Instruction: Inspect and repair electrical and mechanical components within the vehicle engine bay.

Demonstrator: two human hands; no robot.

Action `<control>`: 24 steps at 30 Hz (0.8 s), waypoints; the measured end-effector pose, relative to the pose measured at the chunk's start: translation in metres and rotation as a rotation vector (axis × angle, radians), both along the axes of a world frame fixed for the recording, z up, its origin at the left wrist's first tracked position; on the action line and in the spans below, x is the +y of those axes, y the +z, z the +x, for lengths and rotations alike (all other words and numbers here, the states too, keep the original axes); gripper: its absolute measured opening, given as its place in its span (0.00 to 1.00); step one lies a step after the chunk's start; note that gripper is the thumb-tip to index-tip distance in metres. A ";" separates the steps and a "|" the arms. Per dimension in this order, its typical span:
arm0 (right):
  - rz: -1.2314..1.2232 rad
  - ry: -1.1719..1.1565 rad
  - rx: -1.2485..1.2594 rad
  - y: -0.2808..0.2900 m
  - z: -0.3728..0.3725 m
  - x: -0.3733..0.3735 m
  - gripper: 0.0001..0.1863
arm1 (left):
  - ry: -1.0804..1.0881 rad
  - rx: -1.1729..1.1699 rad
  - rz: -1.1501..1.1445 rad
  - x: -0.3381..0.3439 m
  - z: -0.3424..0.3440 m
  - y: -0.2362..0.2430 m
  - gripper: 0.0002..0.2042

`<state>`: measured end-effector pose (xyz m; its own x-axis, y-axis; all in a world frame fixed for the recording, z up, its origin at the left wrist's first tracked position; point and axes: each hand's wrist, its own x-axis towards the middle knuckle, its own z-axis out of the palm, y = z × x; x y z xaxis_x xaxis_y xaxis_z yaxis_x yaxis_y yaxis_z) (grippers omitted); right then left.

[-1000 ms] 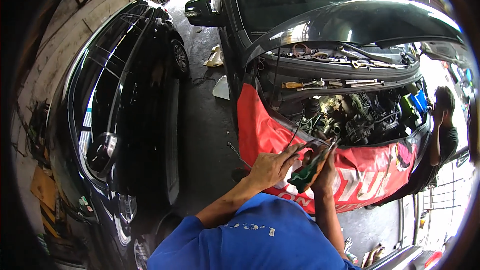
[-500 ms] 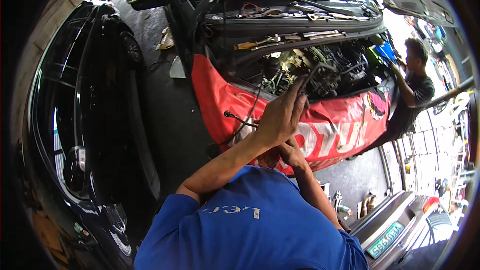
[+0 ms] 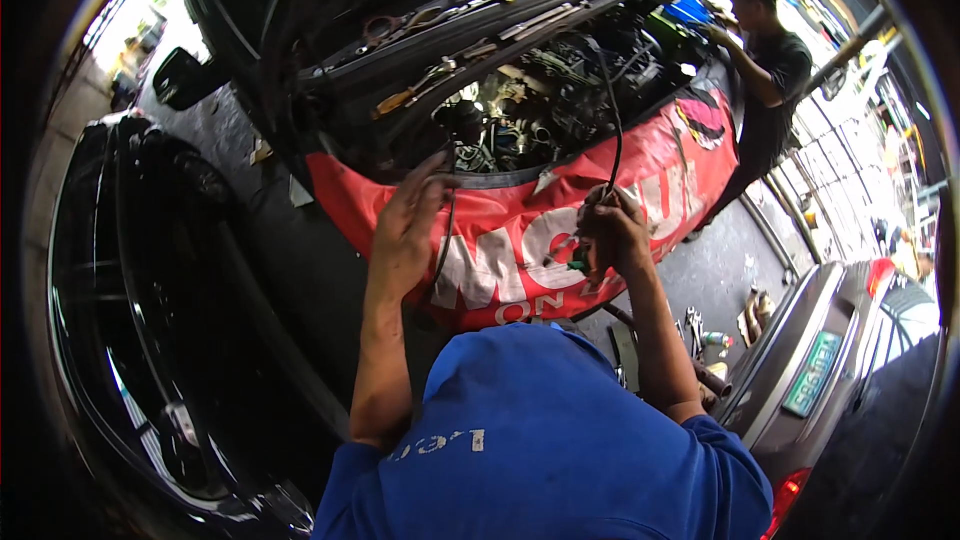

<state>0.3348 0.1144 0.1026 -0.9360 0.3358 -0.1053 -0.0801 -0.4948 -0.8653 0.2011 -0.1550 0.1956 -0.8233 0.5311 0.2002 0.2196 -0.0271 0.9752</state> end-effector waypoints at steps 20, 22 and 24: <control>0.192 -0.100 -0.138 -0.013 0.018 0.052 0.14 | -0.083 -0.201 -0.196 -0.010 0.021 -0.036 0.19; 0.199 -0.129 -0.181 -0.008 0.017 0.046 0.14 | -0.119 -0.209 -0.223 -0.003 0.025 -0.036 0.19; 0.186 -0.101 -0.149 -0.004 0.016 0.040 0.14 | -0.148 -0.171 -0.221 0.005 0.030 -0.034 0.18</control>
<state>0.3507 0.1546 0.0987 -0.8755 0.4534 -0.1672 0.0143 -0.3215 -0.9468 0.2309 -0.1498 0.1616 -0.7456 0.6629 -0.0683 0.0614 0.1703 0.9835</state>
